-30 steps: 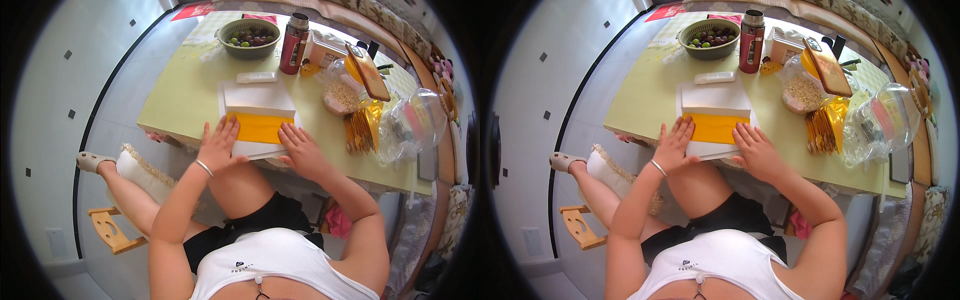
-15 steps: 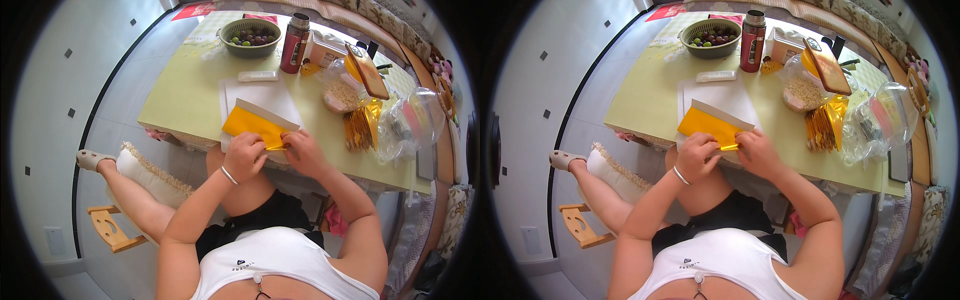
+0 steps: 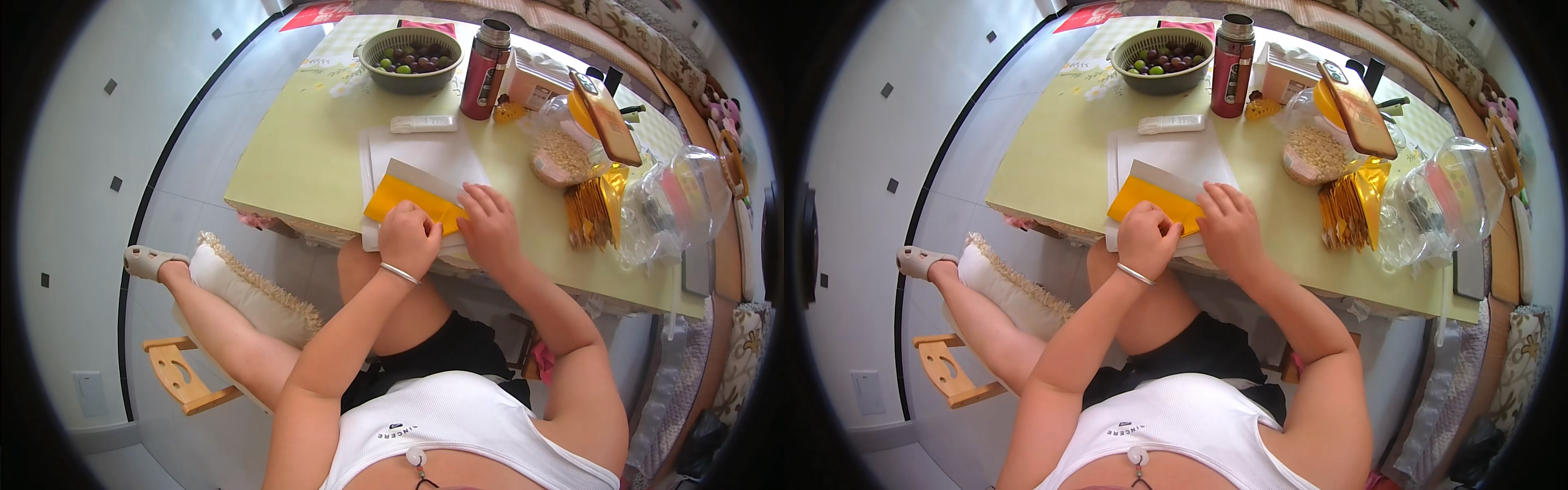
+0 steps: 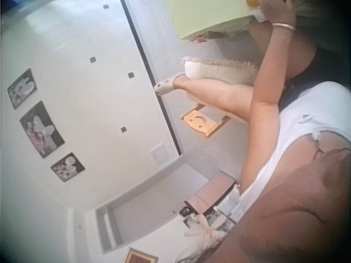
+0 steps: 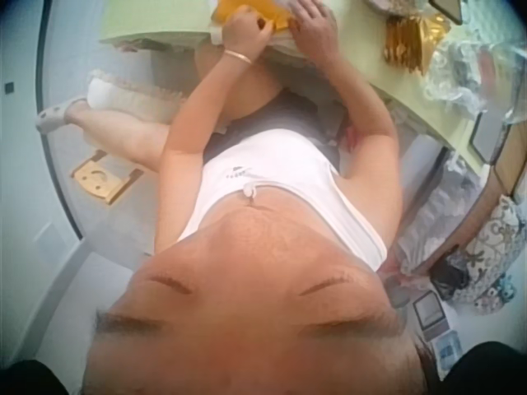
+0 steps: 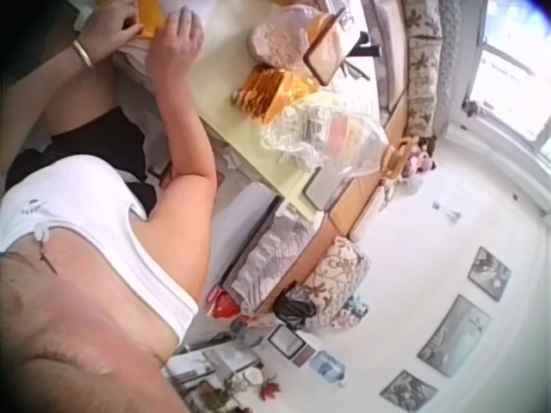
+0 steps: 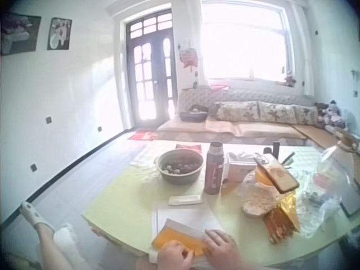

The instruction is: The person sits at a table and folds a yellow sheet of paper into a triangular shape using a white paper as a guide. They repeat this folding process multiple times, stacking the finished yellow triangles on the table.

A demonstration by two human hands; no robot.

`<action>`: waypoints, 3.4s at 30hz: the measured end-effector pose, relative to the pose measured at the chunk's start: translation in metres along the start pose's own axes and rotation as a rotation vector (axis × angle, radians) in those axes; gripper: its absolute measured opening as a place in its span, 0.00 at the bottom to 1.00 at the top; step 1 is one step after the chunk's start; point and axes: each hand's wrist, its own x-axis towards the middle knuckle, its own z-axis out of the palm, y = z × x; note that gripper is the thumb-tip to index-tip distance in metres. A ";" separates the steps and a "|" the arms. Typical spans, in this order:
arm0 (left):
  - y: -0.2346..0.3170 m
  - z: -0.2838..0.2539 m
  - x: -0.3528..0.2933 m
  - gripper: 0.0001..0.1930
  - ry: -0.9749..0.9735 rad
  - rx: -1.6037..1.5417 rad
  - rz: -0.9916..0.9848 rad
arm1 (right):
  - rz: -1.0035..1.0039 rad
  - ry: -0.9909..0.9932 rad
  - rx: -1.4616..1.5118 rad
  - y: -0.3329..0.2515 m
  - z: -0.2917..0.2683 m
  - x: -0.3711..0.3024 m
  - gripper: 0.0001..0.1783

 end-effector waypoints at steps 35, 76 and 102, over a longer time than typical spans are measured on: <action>-0.040 -0.072 -0.005 0.09 -0.174 0.070 0.644 | -0.014 -0.545 0.577 0.033 -0.030 0.013 0.14; -0.025 -0.044 -0.015 0.15 0.145 0.448 0.528 | 0.007 -0.060 0.130 -0.031 0.019 0.002 0.19; 0.007 -0.029 0.012 0.16 -0.263 0.451 0.297 | -0.312 -0.413 -0.052 0.032 0.003 0.051 0.30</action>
